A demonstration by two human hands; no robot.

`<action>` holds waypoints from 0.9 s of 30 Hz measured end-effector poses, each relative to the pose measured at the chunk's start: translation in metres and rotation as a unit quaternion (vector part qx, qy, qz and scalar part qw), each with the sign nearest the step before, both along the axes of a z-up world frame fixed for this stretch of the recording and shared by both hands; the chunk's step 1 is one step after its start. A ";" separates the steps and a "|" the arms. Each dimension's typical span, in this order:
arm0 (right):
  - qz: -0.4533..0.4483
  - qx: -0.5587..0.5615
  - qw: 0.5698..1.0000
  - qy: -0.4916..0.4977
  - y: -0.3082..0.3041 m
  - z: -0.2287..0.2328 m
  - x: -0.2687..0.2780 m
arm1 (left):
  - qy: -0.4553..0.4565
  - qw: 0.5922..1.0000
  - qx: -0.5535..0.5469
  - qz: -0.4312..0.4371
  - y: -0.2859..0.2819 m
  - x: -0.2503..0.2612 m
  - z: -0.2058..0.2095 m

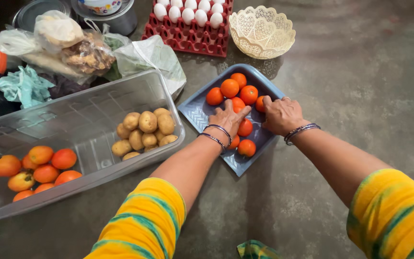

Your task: The person sorts small tomatoes and potatoes between a clear plastic container and a blue tray on the floor. They move items one by one, occasionally using a decorative bowl as an intermediate container, and wipe the inside of the plastic container with a cloth.

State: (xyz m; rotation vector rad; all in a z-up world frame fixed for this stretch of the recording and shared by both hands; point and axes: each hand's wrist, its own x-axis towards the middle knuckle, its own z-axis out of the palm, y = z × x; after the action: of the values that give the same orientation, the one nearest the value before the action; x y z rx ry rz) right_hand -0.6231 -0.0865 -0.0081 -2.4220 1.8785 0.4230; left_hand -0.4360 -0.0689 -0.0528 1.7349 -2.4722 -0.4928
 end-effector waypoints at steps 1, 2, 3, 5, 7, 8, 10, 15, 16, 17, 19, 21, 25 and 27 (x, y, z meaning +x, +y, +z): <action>-0.002 -0.004 1.000 0.006 -0.001 -0.005 -0.001 | -0.001 1.000 0.002 0.004 0.000 -0.002 -0.005; 0.009 -0.030 0.999 -0.001 -0.002 -0.010 -0.003 | -0.003 1.000 0.004 0.009 -0.001 -0.003 -0.008; 0.019 -0.057 0.998 -0.008 -0.002 -0.013 -0.004 | 0.006 1.000 -0.004 0.013 0.000 -0.003 -0.011; 0.033 -0.077 0.996 -0.015 -0.002 -0.017 -0.006 | 0.025 0.999 -0.022 0.021 0.000 -0.002 -0.012; 0.041 -0.063 0.997 -0.012 0.000 -0.015 -0.006 | 0.042 0.998 -0.012 0.037 -0.001 0.000 -0.008; 0.035 -0.054 0.998 -0.020 0.001 -0.013 -0.006 | 0.052 0.998 -0.007 0.045 0.000 0.001 -0.005; 0.023 -0.036 0.998 -0.039 0.004 -0.006 -0.003 | 0.085 0.995 -0.005 0.058 0.000 0.002 0.005; -0.030 -0.007 0.995 -0.092 0.003 0.022 0.009 | 0.119 0.990 0.007 0.071 -0.004 -0.004 0.037; -0.030 -0.006 0.995 -0.091 0.003 0.028 0.012 | 0.128 0.990 0.007 0.066 -0.004 -0.004 0.043; -0.026 -0.015 0.995 -0.100 0.004 0.034 0.016 | 0.138 0.988 0.007 0.062 -0.005 -0.005 0.049; -0.017 -0.032 0.992 -0.118 0.007 0.045 0.024 | 0.151 0.987 0.011 0.054 -0.007 -0.005 0.060; -0.020 -0.017 0.993 -0.118 0.007 0.057 0.033 | 0.161 0.986 -0.011 0.038 -0.011 -0.004 0.072; -0.024 -0.016 0.985 -0.169 0.008 0.078 0.050 | 0.188 0.979 -0.082 -0.003 -0.016 0.011 0.100; 0.005 -0.035 0.985 -0.166 0.005 0.086 0.059 | 0.196 0.979 -0.058 0.011 -0.013 0.024 0.116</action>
State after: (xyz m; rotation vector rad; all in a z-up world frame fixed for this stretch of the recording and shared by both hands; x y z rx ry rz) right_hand -0.5636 -0.0812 0.0780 -2.3625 1.7640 -0.0494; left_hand -0.4116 -0.0816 0.0631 1.4546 -2.1571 -0.6068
